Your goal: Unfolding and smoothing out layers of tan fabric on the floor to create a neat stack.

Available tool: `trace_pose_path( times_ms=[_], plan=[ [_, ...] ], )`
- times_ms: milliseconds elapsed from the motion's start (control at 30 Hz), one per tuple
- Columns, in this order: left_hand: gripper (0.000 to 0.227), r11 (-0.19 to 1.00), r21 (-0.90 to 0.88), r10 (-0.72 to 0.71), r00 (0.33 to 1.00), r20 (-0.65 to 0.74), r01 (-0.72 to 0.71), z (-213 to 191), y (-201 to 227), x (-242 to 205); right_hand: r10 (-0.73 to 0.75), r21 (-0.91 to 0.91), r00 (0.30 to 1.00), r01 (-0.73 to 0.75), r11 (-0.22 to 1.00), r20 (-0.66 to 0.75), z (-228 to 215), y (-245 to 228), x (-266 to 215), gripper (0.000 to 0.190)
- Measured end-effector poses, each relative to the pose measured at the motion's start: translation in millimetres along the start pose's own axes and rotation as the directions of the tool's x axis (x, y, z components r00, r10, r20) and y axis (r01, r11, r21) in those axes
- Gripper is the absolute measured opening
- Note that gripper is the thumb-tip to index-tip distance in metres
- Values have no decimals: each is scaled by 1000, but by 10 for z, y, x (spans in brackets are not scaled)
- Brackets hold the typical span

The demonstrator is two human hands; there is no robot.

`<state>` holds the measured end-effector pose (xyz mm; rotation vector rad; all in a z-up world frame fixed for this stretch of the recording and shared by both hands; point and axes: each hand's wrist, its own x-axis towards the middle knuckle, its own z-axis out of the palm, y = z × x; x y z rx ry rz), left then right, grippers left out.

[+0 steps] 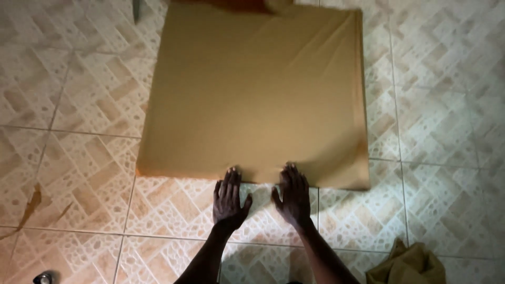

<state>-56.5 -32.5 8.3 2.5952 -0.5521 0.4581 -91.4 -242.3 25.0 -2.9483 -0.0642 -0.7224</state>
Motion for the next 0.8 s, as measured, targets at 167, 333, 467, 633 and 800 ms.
trace_pose_path(
  times_ms=[167, 333, 467, 633, 800],
  plan=[
    [72, 989, -83, -100, 965, 241, 123, -71, -147, 194, 22, -44, 999, -21, 999, 24, -61, -30, 30, 65],
    [68, 950, -313, -53, 993, -108, 16, -245, -877, 1384, 117, 166, 987, -134, 977, 110, -191, -171, 263, 66],
    [62, 905, -422, -220, 909, -354, 54, -720, -1492, 2630, 184, 364, 979, -203, 909, 86, -178, -349, 511, 54],
    [77, 783, -616, -288, 831, -476, -82, -1766, -1706, 4013, 179, 615, 960, -274, 739, 213, -288, -626, 950, 44],
    [79, 444, -856, -318, 847, -426, -264, -2142, -2144, 4411, 212, 762, 877, -479, 436, 431, -480, -798, 1339, 36]
  ],
)
